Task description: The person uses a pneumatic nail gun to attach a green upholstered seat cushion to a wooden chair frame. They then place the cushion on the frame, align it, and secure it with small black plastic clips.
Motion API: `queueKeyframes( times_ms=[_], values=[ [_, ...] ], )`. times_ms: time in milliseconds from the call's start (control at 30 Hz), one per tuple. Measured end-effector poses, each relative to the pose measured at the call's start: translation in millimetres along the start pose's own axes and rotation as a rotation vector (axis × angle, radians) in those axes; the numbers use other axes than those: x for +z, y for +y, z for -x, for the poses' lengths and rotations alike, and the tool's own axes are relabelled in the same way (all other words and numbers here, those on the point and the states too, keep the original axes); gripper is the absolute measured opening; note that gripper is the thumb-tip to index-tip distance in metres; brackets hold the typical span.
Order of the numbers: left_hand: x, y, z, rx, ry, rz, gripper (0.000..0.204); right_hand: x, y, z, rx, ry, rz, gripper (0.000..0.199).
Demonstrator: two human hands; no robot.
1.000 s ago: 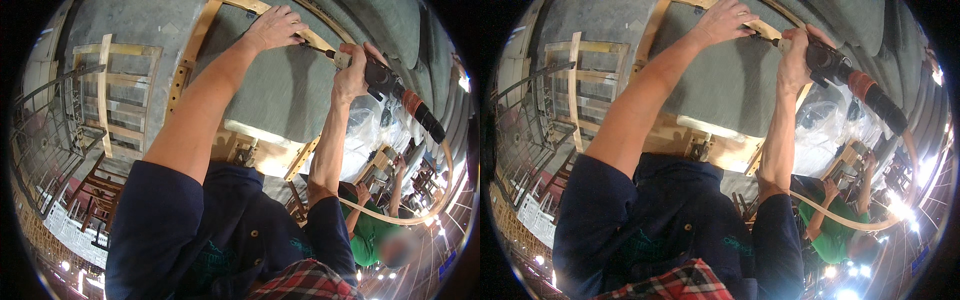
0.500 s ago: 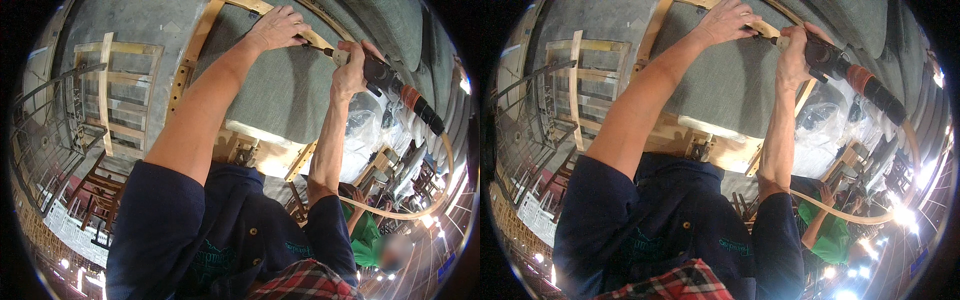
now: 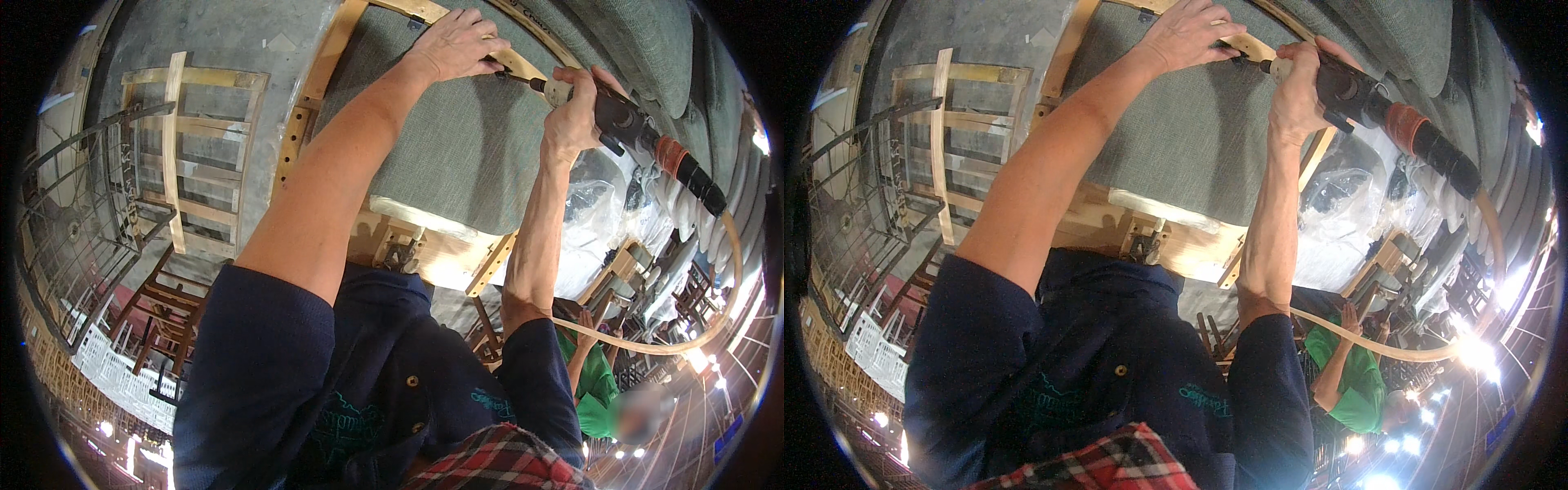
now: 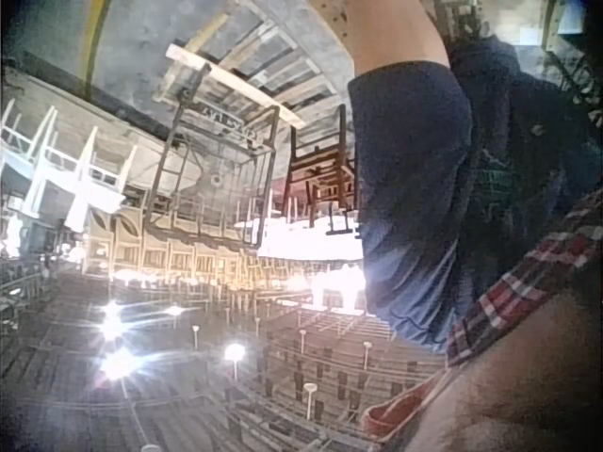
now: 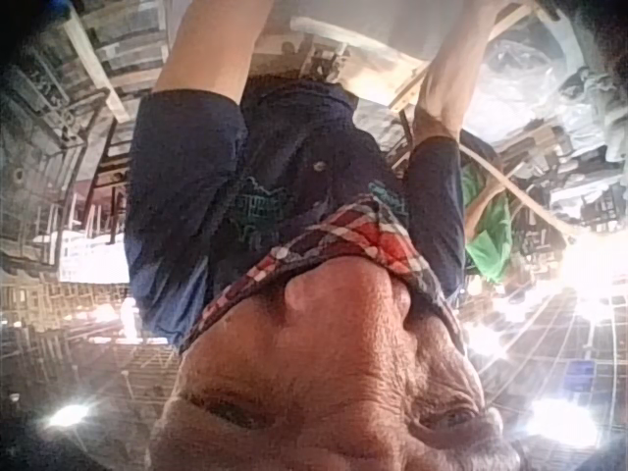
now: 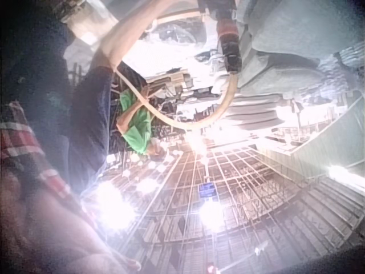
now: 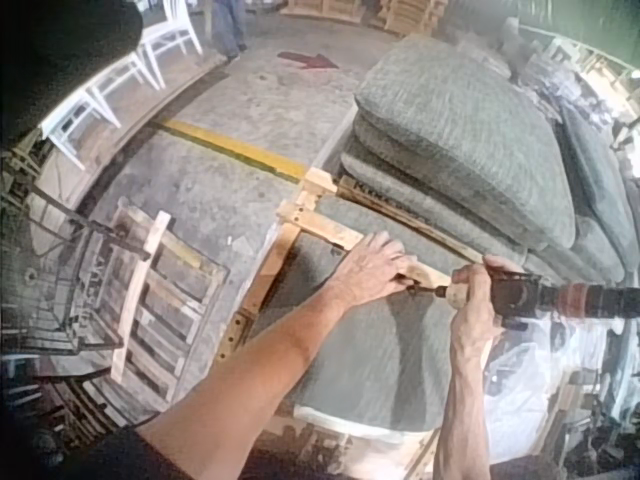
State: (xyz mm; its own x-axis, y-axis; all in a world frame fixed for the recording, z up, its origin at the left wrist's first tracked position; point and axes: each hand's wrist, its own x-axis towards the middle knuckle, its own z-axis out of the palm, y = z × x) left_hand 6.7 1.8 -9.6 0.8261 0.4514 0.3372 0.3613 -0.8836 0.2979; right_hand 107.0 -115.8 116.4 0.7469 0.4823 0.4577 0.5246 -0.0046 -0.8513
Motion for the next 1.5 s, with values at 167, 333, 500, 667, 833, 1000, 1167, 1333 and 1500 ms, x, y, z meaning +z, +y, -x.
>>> queueKeyframes(
  times_ms=[167,333,500,667,833,1000,1167,1333,1500],
  values=[
    [0,1,-1,0.015,0.003,-0.007,0.044,-4,17,-6,-0.314,-0.081,0.269,0.006],
    [-3,1,0,0.003,-0.003,0.003,0.044,7,8,-2,-0.172,-0.091,0.165,0.01],
    [-2,2,0,0.002,-0.013,0.013,0.044,5,14,-5,-0.246,-0.085,0.166,0.013],
    [-3,0,2,0.011,0.013,0.021,0.045,9,15,-1,-0.144,-0.112,0.025,0.007],
    [-3,2,1,0.004,-0.007,-0.004,0.045,11,12,-2,-0.237,-0.12,0.085,0.006],
    [0,-1,0,0.024,0.014,0.001,0.046,6,20,-8,-0.367,-0.113,0.167,0.008],
    [2,-1,1,0.018,0.031,0.011,0.047,10,16,-7,-0.236,-0.046,0.101,0.014],
    [1,-2,1,0.026,0.031,0.016,0.048,8,19,-6,-0.11,-0.051,-0.073,0.012],
    [4,-2,0,0.03,0.03,0.016,0.048,13,14,-3,-0.114,0.036,-0.051,0.011]
  ],
)
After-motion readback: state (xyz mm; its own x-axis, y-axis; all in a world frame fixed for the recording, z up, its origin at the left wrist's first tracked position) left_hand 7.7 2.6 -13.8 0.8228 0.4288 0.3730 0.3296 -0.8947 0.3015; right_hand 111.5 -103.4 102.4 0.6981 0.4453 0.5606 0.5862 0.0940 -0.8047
